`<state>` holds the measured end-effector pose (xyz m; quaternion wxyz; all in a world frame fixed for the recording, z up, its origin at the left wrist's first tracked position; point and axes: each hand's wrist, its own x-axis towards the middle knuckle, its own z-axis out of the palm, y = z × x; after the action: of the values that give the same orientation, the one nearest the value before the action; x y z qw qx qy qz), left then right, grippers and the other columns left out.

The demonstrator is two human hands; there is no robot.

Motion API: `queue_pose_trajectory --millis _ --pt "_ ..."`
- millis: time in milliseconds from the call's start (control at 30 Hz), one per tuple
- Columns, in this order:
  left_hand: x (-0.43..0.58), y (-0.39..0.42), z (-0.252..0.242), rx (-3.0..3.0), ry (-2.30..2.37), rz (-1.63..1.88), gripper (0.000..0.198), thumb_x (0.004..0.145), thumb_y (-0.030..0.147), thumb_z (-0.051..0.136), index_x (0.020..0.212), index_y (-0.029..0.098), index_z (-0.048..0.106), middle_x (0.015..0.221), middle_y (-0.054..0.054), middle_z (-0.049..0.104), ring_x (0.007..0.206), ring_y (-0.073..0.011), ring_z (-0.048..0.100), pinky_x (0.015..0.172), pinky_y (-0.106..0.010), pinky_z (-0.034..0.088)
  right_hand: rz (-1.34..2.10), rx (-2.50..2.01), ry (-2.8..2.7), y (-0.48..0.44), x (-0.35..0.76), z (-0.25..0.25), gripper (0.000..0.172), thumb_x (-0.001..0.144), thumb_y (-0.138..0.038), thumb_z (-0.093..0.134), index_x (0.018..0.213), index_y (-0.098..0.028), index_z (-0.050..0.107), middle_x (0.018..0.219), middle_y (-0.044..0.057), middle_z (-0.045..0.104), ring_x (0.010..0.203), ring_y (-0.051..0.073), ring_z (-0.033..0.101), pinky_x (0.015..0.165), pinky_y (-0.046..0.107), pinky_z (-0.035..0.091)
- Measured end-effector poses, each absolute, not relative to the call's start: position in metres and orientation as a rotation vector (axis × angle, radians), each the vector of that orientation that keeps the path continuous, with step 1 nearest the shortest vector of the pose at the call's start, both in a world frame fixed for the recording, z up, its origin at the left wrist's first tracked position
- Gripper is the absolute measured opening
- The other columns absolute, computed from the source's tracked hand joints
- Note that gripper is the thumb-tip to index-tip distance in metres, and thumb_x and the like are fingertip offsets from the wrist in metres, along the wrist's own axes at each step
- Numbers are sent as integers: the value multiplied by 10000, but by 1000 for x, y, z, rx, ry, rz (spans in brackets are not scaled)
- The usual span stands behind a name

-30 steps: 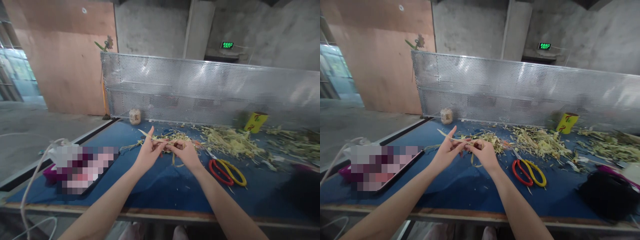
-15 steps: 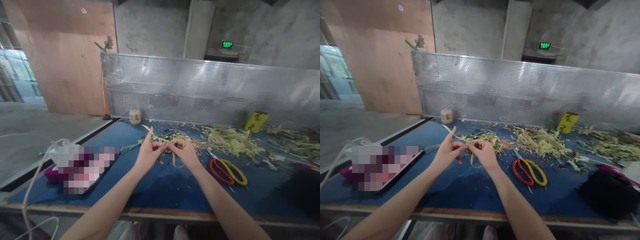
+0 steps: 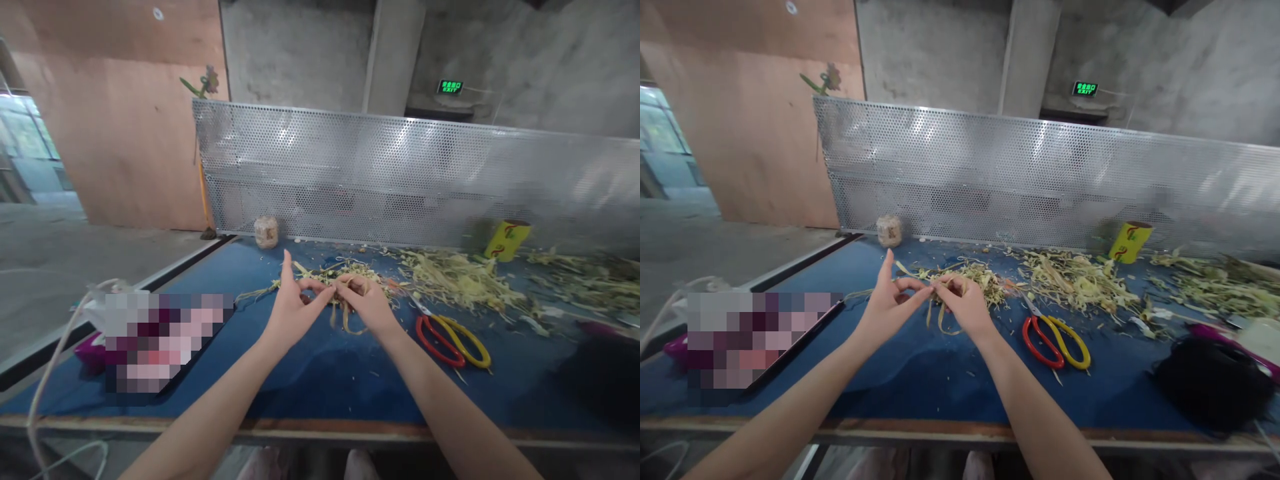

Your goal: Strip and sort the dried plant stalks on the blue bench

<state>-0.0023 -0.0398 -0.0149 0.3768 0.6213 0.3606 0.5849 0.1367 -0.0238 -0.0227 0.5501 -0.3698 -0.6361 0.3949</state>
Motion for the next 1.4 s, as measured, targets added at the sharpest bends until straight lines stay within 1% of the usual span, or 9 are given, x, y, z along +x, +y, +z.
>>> queue_pose_trajectory --millis 167,333,567,700,833,933,1167,1267,1400 --pt "-3 -37 -12 1462 880 1594 1025 659 243 621 1315 212 -166 657 20 592 435 -64 457 395 -178 365 955 -869 -1551 -28 135 -20 249 632 -389 614 722 -162 561 489 -51 441 417 76 420 415 204 336" --pt "-4 -38 -11 1507 880 1594 1060 646 195 633 1306 209 -197 602 26 590 388 -76 458 384 -202 394 984 -885 -1617 -31 136 -17 238 679 -395 569 723 -162 560 475 -52 439 409 79 418 419 209 329" --pt "-9 -35 -7 1428 858 1690 1050 619 205 658 1329 181 -116 519 62 551 397 -79 478 417 -200 418 964 -890 -1620 -30 138 -20 198 694 -360 566 657 -166 547 516 -44 466 428 75 426 431 206 346" --pt "-11 -33 -5 1366 860 1726 1029 632 234 651 1327 189 -107 590 30 602 425 -79 500 403 -186 411 1009 -884 -1581 -28 138 -21 197 686 -356 576 658 -163 547 551 -37 488 432 73 435 432 206 370" --pt "-4 -35 -10 1415 870 1550 1053 681 257 605 1276 183 -262 736 -38 636 557 -127 571 380 -177 401 1021 -883 -1517 -27 138 -20 203 671 -357 591 679 -156 568 526 -34 499 439 82 459 432 205 385" --pt "-1 -36 -15 1551 805 1389 1071 678 219 610 1261 213 -289 825 -62 639 634 -138 588 448 -199 444 1044 -841 -1541 -27 139 -19 208 662 -358 600 677 -153 575 510 -32 508 439 86 473 433 206 396" --pt "-6 -33 -17 1645 760 1318 1049 638 125 624 1313 217 -174 892 -75 640 742 -151 595 712 -335 484 1110 -837 -1576 -26 140 -21 247 664 -398 599 717 -162 550 498 -36 519 380 79 451 363 199 377" --pt "-7 -33 -17 1750 875 1347 1001 641 151 623 1334 213 -96 881 -81 645 751 -164 586 697 -346 481 1062 -830 -1600 -25 140 -21 245 652 -392 611 689 -158 550 509 -30 525 382 81 448 358 203 367" --pt "-5 -34 -18 1759 884 1339 975 662 166 605 1333 213 -100 870 -87 641 734 -161 587 673 -339 480 990 -832 -1605 -27 139 -19 213 630 -361 634 630 -157 572 524 -28 528 388 64 413 368 193 314"
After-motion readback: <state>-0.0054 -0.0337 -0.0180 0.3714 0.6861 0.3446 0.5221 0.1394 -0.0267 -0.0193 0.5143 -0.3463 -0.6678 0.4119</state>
